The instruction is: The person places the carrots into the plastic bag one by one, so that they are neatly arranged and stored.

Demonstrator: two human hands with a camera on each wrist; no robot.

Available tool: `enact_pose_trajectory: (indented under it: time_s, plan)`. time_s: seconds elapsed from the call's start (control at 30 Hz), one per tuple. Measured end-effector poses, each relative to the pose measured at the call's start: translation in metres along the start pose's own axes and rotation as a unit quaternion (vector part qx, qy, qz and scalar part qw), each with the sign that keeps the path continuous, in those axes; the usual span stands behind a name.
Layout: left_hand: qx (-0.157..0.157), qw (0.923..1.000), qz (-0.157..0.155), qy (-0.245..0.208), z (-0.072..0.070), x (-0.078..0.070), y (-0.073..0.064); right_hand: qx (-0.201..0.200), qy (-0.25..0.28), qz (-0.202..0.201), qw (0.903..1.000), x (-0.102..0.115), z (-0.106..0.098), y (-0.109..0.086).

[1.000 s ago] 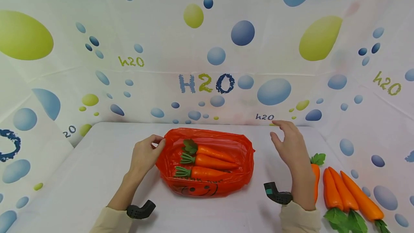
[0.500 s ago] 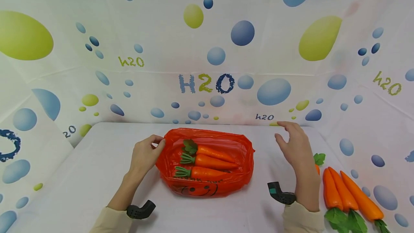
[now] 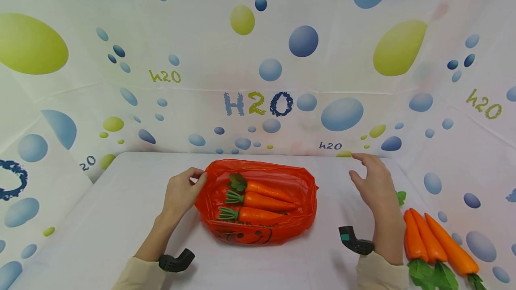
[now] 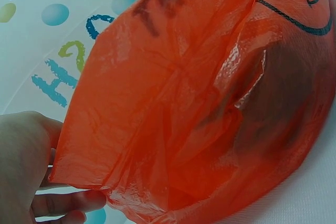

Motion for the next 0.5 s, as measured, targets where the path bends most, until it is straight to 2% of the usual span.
enact_pose_trajectory:
  time_s: [0.27,0.5]
  plan:
    - [-0.007,1.0,0.001,0.001,-0.0039,0.0014,0.0001,0.004,-0.001,-0.005,1.0,0.0,-0.0015,-0.0007]
    - [-0.004,1.0,0.005,-0.004,-0.0007,0.0012,-0.0001,0.018,-0.017,-0.004,0.9997,-0.0084,0.0005,-0.0012]
Point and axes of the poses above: each hand's wrist, its own y-axis towards the middle knuckle, its own z-axis out of the palm, x = y × z, the point moved 4 cm from there along y, towards the middle knuckle, and after that the axes turned 6 degrees about x, right-handed, at the moved point
